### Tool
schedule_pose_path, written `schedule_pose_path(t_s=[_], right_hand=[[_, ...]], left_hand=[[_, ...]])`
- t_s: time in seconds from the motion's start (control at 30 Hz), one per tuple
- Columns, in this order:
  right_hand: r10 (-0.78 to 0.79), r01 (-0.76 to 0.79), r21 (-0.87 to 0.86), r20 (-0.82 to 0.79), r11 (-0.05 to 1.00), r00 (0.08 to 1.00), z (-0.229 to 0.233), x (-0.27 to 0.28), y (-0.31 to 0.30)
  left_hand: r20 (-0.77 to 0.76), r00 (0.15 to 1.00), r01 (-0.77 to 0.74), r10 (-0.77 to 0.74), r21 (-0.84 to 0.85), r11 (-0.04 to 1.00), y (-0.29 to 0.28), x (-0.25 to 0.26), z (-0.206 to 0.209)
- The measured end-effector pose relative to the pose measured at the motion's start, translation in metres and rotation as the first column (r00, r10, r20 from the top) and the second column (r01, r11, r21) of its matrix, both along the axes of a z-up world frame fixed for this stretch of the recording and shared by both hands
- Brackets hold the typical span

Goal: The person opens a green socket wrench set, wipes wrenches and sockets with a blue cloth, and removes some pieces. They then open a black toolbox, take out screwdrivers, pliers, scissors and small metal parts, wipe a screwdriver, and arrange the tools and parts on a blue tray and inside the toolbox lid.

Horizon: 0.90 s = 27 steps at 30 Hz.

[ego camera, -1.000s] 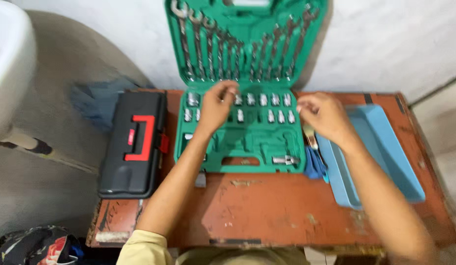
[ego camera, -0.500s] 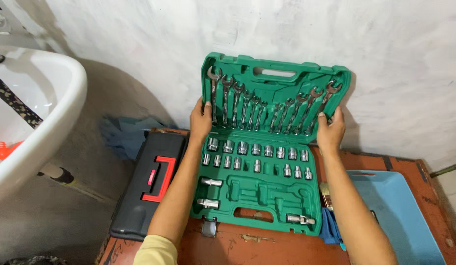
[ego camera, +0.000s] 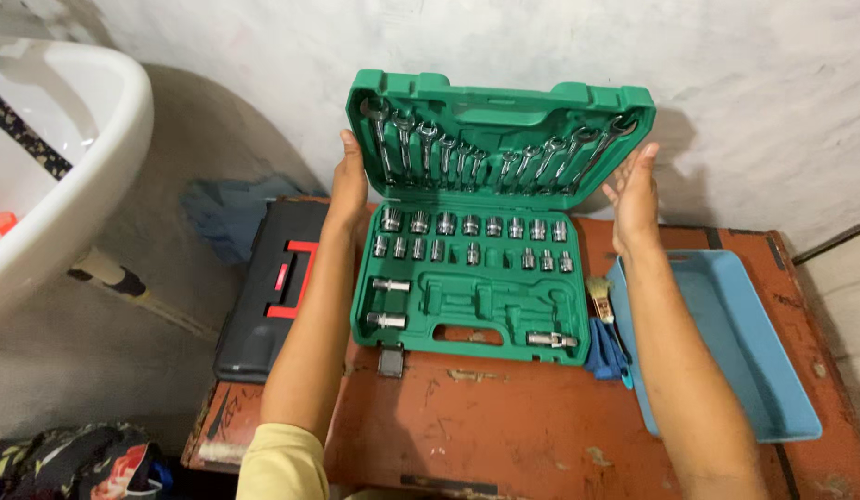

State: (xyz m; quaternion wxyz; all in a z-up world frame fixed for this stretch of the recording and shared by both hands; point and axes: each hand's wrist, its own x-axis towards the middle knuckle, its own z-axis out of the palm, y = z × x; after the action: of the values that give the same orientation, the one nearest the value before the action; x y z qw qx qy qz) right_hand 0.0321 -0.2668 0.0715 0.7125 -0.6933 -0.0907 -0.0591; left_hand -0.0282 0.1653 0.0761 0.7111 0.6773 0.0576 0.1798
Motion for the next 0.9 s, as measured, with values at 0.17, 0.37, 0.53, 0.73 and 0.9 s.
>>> schedule_pose_path(t_s=[0.17, 0.37, 0.53, 0.73, 0.9], right_hand=[[-0.003, 0.002, 0.031, 0.02, 1.0, 1.0, 0.004, -0.045, 0.004], [0.077, -0.089, 0.155, 0.08, 0.984, 0.994, -0.033, -0.078, -0.008], [0.075, -0.085, 0.188, 0.061, 0.978, 0.995, -0.072, -0.092, -0.025], [0.127, -0.146, 0.212, 0.101, 0.966, 0.987, -0.103, -0.118, -0.048], [0.251, -0.262, 0.143, 0.095, 0.954, 0.963, -0.098, -0.158, -0.055]], left_hand=[[0.166, 0.973, 0.197, -0.161, -0.232, 0.952, -0.02, -0.057, 0.028], [0.201, 0.974, 0.146, -0.108, -0.186, 0.972, -0.028, -0.095, 0.018], [0.239, 0.971, 0.003, 0.02, -0.093, 0.996, -0.024, -0.117, -0.014], [0.398, 0.909, -0.109, 0.125, -0.063, 0.992, -0.03, -0.147, -0.039], [0.247, 0.937, -0.248, 0.248, -0.032, 0.968, -0.037, -0.187, -0.056]])
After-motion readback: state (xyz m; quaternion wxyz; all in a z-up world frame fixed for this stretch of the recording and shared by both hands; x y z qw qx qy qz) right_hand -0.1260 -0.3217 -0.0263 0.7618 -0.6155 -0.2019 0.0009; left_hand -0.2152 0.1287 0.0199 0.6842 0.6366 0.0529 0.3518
